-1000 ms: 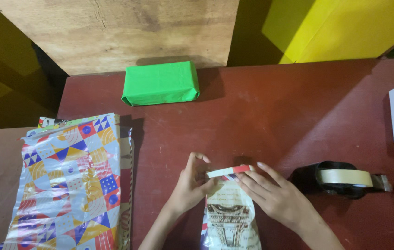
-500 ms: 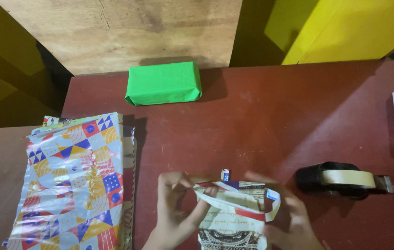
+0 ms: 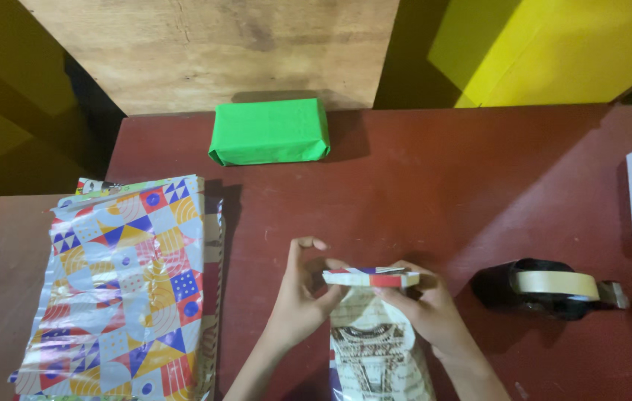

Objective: The person wraps two small boxes using patterned wrapping paper and a roll of tape. They place each box on the paper, fold the paper around it, and secure the folds with tape. The wrapped items remain on the table.

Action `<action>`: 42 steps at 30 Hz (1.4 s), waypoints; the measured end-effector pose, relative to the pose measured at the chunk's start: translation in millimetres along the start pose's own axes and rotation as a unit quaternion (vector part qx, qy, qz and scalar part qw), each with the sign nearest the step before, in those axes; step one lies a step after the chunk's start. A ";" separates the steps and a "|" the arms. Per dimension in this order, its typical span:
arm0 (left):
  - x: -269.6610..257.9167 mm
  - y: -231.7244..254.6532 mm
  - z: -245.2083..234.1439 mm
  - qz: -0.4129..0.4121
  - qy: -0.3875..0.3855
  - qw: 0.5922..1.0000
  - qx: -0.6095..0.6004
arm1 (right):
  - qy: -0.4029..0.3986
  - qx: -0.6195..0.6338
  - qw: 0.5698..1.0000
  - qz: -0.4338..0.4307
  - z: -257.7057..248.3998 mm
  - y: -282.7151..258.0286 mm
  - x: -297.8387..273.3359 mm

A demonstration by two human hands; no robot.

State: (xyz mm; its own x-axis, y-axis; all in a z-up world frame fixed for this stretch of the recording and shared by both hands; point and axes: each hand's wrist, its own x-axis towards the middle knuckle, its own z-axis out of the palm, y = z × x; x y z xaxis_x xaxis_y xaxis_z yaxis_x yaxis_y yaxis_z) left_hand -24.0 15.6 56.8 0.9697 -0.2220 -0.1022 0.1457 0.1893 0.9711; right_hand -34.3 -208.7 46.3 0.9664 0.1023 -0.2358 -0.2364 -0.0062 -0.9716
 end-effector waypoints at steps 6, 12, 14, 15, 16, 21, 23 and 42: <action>8.2 -31.2 13.0 -0.010 0.012 1.000 -0.001 | 0.008 0.048 0.999 0.011 -8.9 47.0 8.2; 9.2 -48.0 16.8 -0.036 0.013 0.999 -0.010 | -0.002 0.033 0.999 -0.026 -22.5 54.1 12.9; 12.8 -51.5 10.1 -0.007 -0.051 0.998 -0.034 | 0.008 0.050 0.999 0.010 -29.8 51.3 11.1; 14.0 -53.6 6.1 0.007 -0.082 0.996 -0.045 | 0.012 0.058 0.998 0.028 -33.8 50.2 10.2; 15.1 -56.1 2.6 0.001 -0.073 0.997 -0.029 | 0.012 0.049 0.999 -0.002 -38.0 49.5 10.5; 20.9 -69.2 -12.5 0.004 -0.069 0.998 0.006 | -0.016 0.127 0.992 -0.013 -56.6 54.8 11.1; 21.2 -74.1 -18.7 0.008 -0.093 0.995 -0.017 | -0.001 0.126 0.992 -0.002 -63.0 61.5 12.1; 28.8 -110.3 -48.2 -0.036 -0.187 0.961 -0.200 | -0.071 0.229 0.970 0.034 -67.8 98.5 20.1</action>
State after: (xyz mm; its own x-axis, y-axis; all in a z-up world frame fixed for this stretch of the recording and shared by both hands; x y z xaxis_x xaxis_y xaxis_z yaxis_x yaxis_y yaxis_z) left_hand -2.7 34.4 -63.6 0.8265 -0.5628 -0.0087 0.3461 0.4959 0.7964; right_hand -31.3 -274.6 -55.4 0.9312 0.2536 -0.2617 -0.3499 0.4221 -0.8363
